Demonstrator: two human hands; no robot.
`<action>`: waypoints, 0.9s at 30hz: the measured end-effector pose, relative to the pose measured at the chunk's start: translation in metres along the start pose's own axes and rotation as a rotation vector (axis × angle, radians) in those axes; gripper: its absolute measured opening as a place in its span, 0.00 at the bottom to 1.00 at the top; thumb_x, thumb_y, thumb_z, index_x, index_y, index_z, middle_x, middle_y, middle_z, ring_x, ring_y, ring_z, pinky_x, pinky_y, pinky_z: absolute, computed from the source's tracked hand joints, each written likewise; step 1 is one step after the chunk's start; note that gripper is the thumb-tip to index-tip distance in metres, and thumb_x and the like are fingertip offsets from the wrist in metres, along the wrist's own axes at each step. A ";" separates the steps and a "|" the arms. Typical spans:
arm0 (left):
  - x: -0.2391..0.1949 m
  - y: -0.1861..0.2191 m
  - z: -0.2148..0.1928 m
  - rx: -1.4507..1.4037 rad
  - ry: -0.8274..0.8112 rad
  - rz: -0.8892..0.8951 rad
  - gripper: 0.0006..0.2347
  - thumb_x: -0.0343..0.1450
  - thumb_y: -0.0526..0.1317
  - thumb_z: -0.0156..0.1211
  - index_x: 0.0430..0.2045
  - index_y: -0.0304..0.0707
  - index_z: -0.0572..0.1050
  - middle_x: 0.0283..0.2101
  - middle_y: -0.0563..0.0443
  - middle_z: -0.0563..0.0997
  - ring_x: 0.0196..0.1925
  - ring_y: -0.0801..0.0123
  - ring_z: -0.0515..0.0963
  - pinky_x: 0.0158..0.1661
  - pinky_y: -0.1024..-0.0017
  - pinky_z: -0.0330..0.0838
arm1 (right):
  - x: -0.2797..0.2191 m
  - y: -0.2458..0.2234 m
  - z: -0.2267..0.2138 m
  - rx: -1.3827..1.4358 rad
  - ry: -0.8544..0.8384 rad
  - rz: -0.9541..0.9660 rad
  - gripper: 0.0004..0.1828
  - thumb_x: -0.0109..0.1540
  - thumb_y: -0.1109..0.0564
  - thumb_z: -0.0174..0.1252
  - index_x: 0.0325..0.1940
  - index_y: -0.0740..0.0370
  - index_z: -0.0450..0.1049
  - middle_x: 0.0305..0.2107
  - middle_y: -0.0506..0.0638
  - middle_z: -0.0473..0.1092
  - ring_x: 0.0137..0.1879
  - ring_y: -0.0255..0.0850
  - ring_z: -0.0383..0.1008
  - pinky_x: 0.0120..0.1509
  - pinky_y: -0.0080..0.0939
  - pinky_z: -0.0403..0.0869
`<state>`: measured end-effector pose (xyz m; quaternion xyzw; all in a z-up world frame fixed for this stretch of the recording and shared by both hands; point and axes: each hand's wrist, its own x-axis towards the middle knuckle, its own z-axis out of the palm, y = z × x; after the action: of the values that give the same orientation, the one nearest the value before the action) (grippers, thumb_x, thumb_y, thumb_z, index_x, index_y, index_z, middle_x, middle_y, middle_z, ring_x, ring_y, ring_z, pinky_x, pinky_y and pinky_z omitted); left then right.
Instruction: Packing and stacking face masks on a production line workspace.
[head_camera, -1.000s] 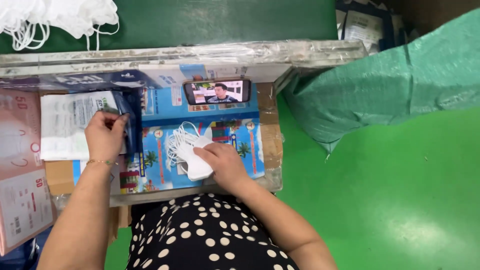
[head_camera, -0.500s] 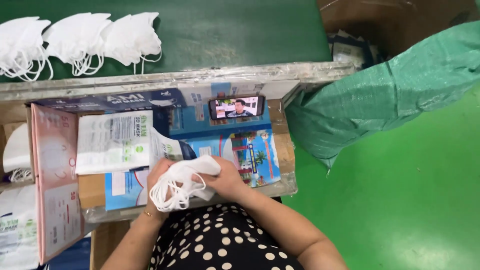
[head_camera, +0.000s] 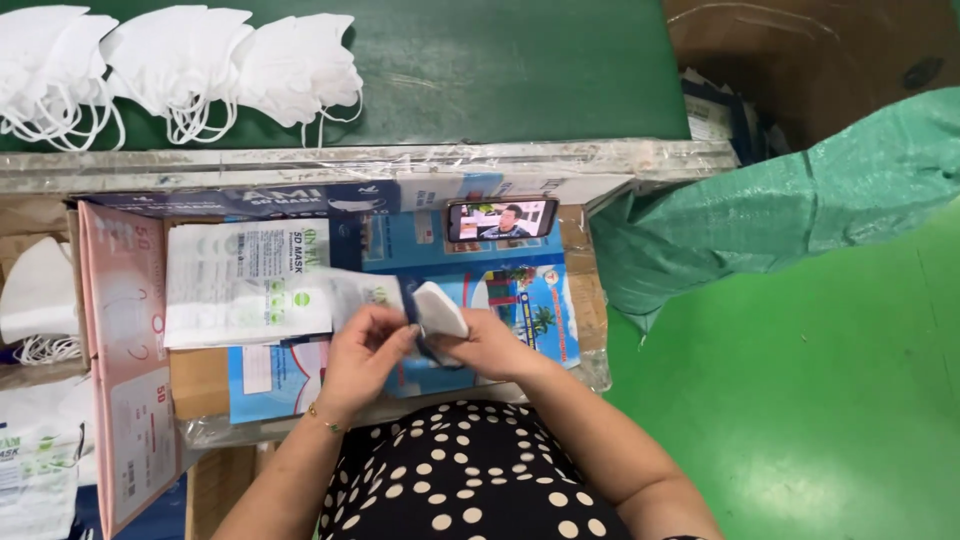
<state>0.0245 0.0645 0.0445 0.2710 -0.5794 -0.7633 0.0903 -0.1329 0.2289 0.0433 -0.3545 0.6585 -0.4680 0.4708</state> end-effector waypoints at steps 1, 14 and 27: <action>0.002 0.021 0.000 -0.002 0.005 -0.003 0.10 0.68 0.38 0.68 0.31 0.30 0.75 0.29 0.48 0.80 0.30 0.66 0.79 0.32 0.69 0.73 | 0.000 -0.003 -0.001 0.001 -0.006 0.003 0.18 0.63 0.56 0.63 0.57 0.58 0.76 0.39 0.46 0.77 0.45 0.33 0.75 0.51 0.35 0.75; 0.021 0.050 -0.007 0.742 -0.197 0.548 0.08 0.65 0.43 0.70 0.31 0.42 0.83 0.37 0.53 0.78 0.50 0.58 0.72 0.54 0.63 0.62 | -0.009 -0.048 -0.011 -0.696 -0.171 0.005 0.14 0.53 0.60 0.67 0.43 0.59 0.80 0.38 0.57 0.75 0.47 0.54 0.77 0.51 0.49 0.73; 0.012 0.089 -0.012 0.827 -0.154 0.465 0.05 0.67 0.41 0.66 0.27 0.40 0.82 0.27 0.48 0.77 0.35 0.55 0.75 0.40 0.61 0.66 | -0.023 -0.057 -0.021 -0.350 0.049 -0.413 0.24 0.65 0.63 0.61 0.66 0.61 0.73 0.57 0.60 0.69 0.61 0.53 0.74 0.65 0.52 0.74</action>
<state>0.0051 0.0215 0.1214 0.0901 -0.8847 -0.4463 0.0997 -0.1449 0.2379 0.1066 -0.5459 0.6542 -0.4416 0.2811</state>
